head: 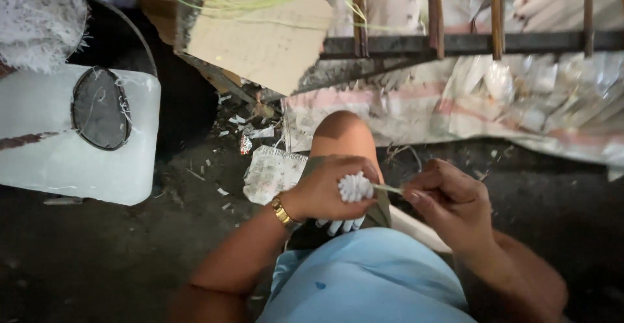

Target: The person is tying individual candle wicks onto a wooden frame in a workshop environment.

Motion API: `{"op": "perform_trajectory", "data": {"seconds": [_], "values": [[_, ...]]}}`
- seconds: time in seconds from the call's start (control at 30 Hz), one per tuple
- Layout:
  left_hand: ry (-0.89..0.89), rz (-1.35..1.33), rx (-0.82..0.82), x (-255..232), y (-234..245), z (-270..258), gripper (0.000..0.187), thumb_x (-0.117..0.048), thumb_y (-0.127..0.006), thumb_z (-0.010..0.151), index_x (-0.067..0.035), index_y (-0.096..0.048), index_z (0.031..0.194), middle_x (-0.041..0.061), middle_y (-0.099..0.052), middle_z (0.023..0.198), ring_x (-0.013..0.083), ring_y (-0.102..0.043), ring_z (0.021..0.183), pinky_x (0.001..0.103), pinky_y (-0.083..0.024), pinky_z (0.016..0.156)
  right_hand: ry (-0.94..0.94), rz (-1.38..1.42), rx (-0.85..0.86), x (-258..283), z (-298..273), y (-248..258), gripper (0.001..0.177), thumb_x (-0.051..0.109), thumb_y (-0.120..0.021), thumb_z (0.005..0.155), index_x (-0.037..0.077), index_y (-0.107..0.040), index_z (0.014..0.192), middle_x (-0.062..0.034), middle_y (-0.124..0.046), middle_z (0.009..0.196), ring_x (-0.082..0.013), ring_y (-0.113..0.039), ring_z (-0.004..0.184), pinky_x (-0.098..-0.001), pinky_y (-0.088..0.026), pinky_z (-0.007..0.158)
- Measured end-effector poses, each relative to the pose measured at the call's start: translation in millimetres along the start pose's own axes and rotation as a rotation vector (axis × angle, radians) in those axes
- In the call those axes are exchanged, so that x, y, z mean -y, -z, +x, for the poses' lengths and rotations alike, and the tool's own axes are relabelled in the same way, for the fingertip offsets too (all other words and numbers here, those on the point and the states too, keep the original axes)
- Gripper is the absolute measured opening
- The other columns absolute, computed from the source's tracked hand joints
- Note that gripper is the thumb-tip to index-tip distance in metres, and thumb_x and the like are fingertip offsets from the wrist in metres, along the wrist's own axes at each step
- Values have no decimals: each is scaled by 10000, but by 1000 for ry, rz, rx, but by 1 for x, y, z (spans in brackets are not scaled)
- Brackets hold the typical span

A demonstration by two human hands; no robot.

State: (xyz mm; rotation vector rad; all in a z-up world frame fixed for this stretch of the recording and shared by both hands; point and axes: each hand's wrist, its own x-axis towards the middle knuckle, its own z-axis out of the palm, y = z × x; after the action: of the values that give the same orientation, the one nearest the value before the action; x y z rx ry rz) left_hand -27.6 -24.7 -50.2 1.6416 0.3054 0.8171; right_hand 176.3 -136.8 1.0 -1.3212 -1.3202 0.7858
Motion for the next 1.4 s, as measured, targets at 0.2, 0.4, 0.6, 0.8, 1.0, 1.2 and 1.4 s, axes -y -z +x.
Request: {"op": "perform_trajectory", "data": {"seconds": [0.2,0.4,0.6,0.8,1.0,1.2,1.4], "values": [[62,-22,34,-12,6,8,229,-182,-863,718,-136,-729,899,28,-706,789,160,-697,724,284,-570,681,46,150,-35,-17,-10,-6,89,76,-770,854,-9,-778,831,-54,-524,605,-109,-462,510,-238,-387,493],[60,-24,22,-11,2,7,248,-167,-868,722,-109,-702,898,57,-689,776,157,-675,725,307,-555,666,84,195,-45,-21,-9,-8,82,77,-764,853,-2,-776,835,-71,-552,590,-100,-486,495,-227,-398,517],[37,35,75,-18,5,12,224,-172,-842,748,-134,-693,909,83,-701,796,247,-715,732,337,-562,671,65,146,-24,-8,-3,-17,102,107,-779,867,10,-776,834,-45,-531,606,-81,-420,529,-219,-368,515],[4,-9,114,-19,-3,14,267,-129,-824,724,-96,-677,945,128,-696,817,330,-717,756,396,-567,693,74,89,-8,0,2,-24,134,157,-801,857,28,-789,827,-71,-577,618,-111,-476,523,-238,-384,521],[-46,54,79,0,-13,6,273,-234,-835,809,-92,-705,1003,91,-708,843,286,-733,779,339,-573,686,185,-72,-38,-5,2,-31,433,410,-906,745,55,-713,899,-69,-560,697,-141,-511,448,-238,-407,411],[-5,74,90,-19,-20,14,390,-152,-875,741,-30,-707,1071,153,-691,797,401,-704,704,472,-560,614,317,-458,-38,41,16,-40,116,188,-819,855,101,-767,911,-97,-595,797,-261,-554,481,-351,-436,413],[66,86,160,-16,-21,10,377,-343,-800,822,-159,-622,1098,97,-741,989,363,-739,901,425,-572,766,255,-268,-142,35,13,-18,225,291,-715,954,85,-767,880,-80,-591,792,-200,-540,581,-298,-404,501]]}}
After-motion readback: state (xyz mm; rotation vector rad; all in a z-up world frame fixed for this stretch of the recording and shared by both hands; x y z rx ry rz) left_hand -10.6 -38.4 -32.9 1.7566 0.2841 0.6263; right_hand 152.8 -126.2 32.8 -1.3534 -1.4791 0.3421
